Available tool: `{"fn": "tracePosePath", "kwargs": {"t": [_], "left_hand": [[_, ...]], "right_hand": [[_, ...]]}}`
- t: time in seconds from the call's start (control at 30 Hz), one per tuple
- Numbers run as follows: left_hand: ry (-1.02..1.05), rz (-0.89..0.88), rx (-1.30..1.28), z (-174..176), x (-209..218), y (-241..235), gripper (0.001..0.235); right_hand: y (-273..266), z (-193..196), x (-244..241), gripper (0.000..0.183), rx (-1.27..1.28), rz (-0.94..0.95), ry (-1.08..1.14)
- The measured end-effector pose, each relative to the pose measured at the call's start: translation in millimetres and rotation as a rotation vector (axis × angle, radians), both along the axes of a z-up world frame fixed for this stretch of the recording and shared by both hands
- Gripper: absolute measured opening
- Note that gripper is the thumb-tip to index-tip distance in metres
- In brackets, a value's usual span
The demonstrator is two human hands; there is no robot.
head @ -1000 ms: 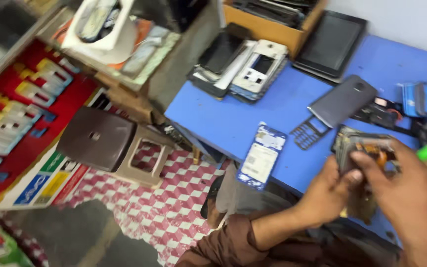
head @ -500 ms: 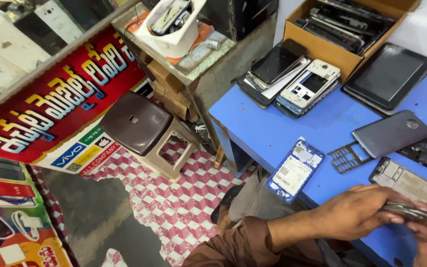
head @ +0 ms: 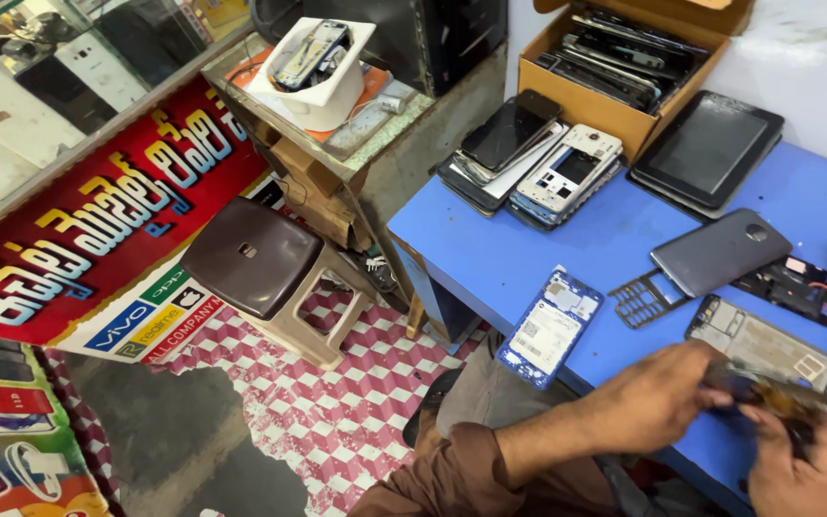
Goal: The person handles multiple disassembled mobile phones and parts on a blue workbench, using a screwdriver to pry open a blue phone back cover. They remove a small component, then pick up and move various phone bodies, screens, and circuit boards, stacking some into piles and placing others into cardboard boxes.
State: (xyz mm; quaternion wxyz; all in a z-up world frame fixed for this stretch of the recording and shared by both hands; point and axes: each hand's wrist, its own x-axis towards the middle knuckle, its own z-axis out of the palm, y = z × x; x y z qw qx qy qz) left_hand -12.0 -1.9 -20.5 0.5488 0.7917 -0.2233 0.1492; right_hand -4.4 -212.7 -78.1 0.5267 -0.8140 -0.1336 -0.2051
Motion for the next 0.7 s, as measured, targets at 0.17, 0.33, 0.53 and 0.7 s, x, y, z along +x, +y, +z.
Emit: {"fn": "tracePosePath", "kwargs": {"t": [0.17, 0.33, 0.53, 0.7], "left_hand": [[0.110, -0.032, -0.113, -3, 3, 3, 0.020], [0.025, 0.015, -0.006, 2, -4, 4, 0.033], [0.079, -0.015, 0.008, 5, -2, 4, 0.031], [0.017, -0.013, 0.053, -16, -3, -1, 0.021]], "right_hand": [[18, 26, -16, 0.019, -0.201, -0.125, 0.005], [19, 31, -19, 0.019, -0.124, -0.070, 0.049], [18, 40, -24, 0.026, -0.284, -0.172, 0.037], [19, 38, -23, 0.028, -0.198, -0.187, 0.138]]}}
